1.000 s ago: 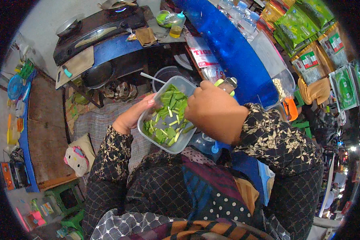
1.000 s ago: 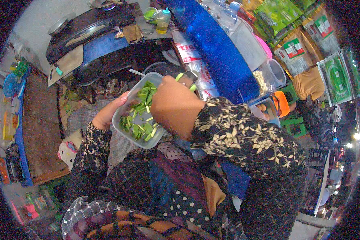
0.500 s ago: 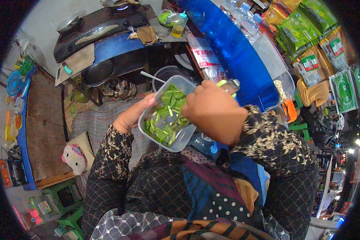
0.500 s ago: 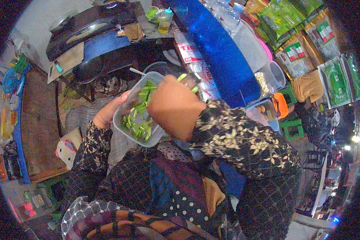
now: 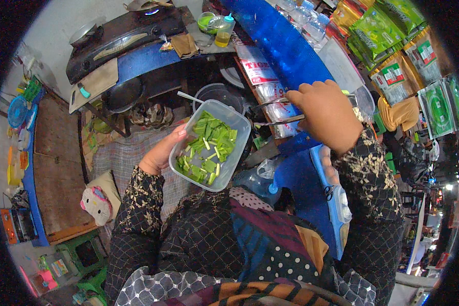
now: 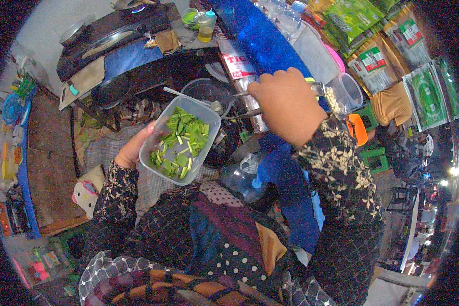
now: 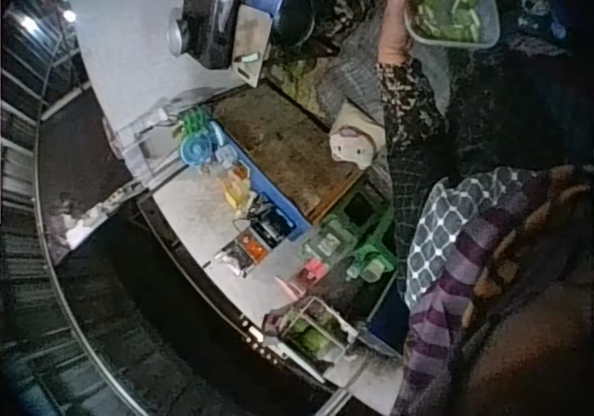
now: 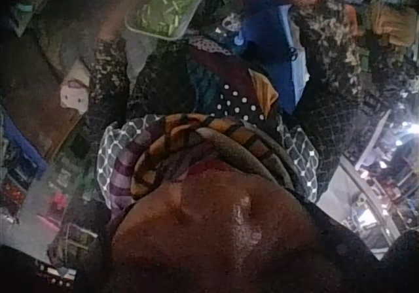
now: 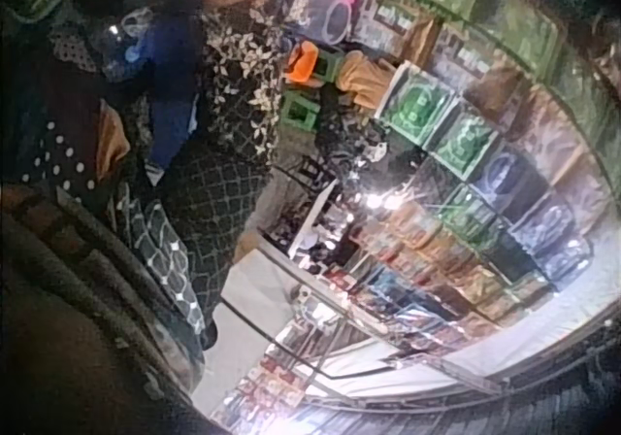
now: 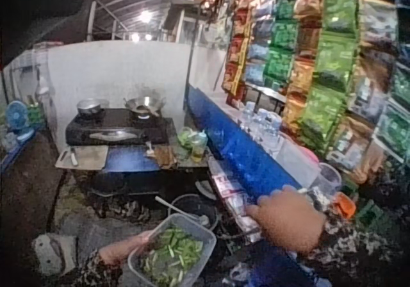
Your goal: The person uses tongs to transfer leafy greens from a storage container into a blue bowl that already contains an egg. They then move to a stove area, pick up a small green packet, and cut it open with scissors.
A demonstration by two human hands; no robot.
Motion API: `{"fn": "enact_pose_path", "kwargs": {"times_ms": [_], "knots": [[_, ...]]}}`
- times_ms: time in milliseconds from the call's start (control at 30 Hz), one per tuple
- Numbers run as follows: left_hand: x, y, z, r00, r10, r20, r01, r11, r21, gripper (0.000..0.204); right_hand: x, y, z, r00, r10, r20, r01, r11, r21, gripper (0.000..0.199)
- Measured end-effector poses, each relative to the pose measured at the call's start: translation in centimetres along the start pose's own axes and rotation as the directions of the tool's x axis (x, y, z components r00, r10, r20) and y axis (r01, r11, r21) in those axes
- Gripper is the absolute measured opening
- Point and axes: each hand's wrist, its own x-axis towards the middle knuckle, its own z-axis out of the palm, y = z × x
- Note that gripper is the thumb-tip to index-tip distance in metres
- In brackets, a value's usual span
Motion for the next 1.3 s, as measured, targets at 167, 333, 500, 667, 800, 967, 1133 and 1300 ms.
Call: {"fn": "enact_pose_path", "kwargs": {"times_ms": [167,333,500,667,800,967,1133,1300], "knots": [[0.0,1.1,1.3,0.999,0.022,0.043,-0.023,0.999,0.023,0.076,0.7,-4.2,-1.3,0.988,-0.125,0.094,0.112,0.985,0.135,0.026],[0.5,2.2,2.2,0.996,0.029,0.082,-0.036,0.995,0.092,0.079,1.4,-7.7,1.0,0.964,-0.211,0.162,0.193,0.974,0.121,0.009],[0.6,2.2,3.0,0.989,0.097,0.111,-0.097,0.995,-0.005,0.075,1.7,-8.7,1.5,0.967,-0.216,0.136,0.188,0.962,0.198,0.007],[0.4,1.9,2.6,0.991,0.076,0.106,-0.081,0.996,0.047,0.081,1.7,-7.9,0.8,0.965,-0.215,0.15,0.188,0.966,0.177,0.008],[0.3,1.2,1.7,0.997,0.03,0.078,-0.039,0.993,0.109,0.08,1.0,-5.5,-0.9,0.982,-0.091,0.168,0.066,0.987,0.147,0.016],[-0.9,-0.3,0.2,1.0,0.013,-0.009,-0.012,0.998,0.067,0.076,-0.2,-1.4,-0.5,0.984,0.076,0.159,-0.086,0.995,0.053,0.031],[-0.4,0.1,0.5,0.998,0.052,0.019,-0.052,0.998,0.044,0.075,-0.8,-1.1,-1.2,0.995,0.067,0.078,-0.071,0.996,0.057,0.038],[-0.3,1.7,1.8,0.992,0.065,0.112,-0.069,0.997,0.036,0.071,0.9,-5.0,-2.1,0.95,-0.307,0.056,0.294,0.941,0.168,0.024]]}}
